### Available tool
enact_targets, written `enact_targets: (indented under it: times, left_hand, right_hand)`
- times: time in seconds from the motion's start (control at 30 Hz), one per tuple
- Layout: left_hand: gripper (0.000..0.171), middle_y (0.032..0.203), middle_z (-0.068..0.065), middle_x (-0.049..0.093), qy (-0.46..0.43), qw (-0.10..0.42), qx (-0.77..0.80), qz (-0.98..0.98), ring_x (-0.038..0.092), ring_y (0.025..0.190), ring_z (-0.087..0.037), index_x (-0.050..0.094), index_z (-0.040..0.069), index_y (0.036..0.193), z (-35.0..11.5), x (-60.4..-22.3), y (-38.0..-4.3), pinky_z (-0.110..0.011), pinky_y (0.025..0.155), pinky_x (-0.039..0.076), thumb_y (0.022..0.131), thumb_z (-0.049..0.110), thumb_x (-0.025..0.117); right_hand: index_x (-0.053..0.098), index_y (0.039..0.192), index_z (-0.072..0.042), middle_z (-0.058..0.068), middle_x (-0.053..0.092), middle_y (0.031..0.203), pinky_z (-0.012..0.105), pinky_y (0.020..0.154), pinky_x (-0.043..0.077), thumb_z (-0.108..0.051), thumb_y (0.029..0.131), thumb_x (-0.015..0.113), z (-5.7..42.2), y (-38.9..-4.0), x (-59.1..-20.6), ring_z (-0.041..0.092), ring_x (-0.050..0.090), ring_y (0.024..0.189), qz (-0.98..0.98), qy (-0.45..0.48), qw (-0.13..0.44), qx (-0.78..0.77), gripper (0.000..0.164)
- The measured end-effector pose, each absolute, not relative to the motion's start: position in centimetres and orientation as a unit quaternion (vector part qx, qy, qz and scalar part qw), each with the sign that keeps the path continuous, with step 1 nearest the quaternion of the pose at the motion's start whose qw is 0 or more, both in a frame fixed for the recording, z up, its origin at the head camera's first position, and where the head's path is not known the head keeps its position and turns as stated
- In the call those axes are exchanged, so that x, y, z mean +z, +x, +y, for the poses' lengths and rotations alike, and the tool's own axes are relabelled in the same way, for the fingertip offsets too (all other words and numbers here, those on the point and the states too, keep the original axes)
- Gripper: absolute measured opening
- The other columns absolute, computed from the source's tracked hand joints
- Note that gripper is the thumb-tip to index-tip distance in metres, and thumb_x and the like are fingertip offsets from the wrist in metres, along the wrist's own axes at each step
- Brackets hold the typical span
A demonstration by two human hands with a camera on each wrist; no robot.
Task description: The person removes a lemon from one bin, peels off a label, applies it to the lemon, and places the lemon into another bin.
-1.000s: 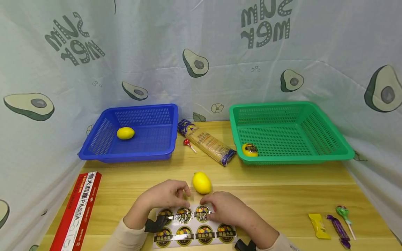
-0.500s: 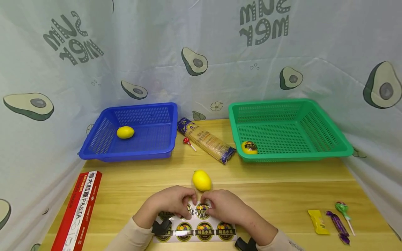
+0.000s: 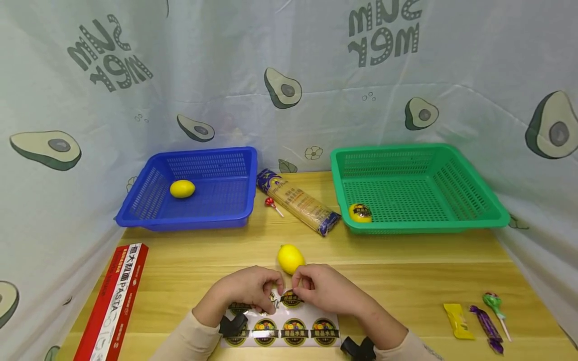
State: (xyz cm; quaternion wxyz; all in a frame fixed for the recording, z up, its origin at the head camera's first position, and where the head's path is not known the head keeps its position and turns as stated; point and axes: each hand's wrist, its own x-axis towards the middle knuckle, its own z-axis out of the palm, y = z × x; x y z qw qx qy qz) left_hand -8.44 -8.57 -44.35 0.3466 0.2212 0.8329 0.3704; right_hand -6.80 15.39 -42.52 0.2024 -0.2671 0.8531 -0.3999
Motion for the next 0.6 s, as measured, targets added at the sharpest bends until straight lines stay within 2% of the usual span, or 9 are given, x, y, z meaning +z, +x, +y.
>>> enact_targets:
  times: [0.2, 0.4, 0.6]
  left_hand:
    - [0.026, 0.062, 0.003, 0.061, 0.212, 0.35, 0.424, 0.808, 0.055, 0.048, -0.01, 0.064, 0.016, 0.097, -8.8, -43.8, -8.5, -0.022, 0.044, 0.043, 0.082, 0.014, 0.085]
    - [0.01, 0.079, 0.004, 0.064, 0.221, 0.289, 0.494, 0.79, 0.06, 0.051, -0.01, 0.064, 0.015, 0.095, -8.5, -43.1, -8.5, -0.021, 0.044, 0.048, 0.096, 0.02, 0.072]
    - [0.011, 0.088, 0.002, 0.062, 0.191, 0.244, 0.554, 0.773, 0.059, 0.051, -0.013, 0.066, 0.009, 0.097, -8.4, -42.6, -8.7, -0.02, 0.041, 0.042, 0.098, 0.019, 0.07]
  right_hand:
    - [0.065, 0.091, -0.021, -0.009, 0.052, 0.071, 0.02, 0.056, 0.04, -0.02, 0.096, 0.07, 15.6, -7.1, -42.0, 0.002, 0.046, 0.063, 0.861, -0.248, 0.192, -0.4, 0.008]
    - [0.065, 0.093, -0.018, -0.006, 0.055, 0.077, 0.021, 0.058, 0.043, -0.022, 0.096, 0.071, 15.7, -7.3, -42.2, 0.004, 0.049, 0.068, 0.849, -0.241, 0.165, -0.44, 0.007]
    - [0.065, 0.099, -0.014, -0.001, 0.057, 0.082, 0.022, 0.059, 0.045, -0.025, 0.097, 0.071, 16.1, -7.5, -42.3, 0.007, 0.052, 0.071, 0.844, -0.201, 0.123, -0.483, 0.013]
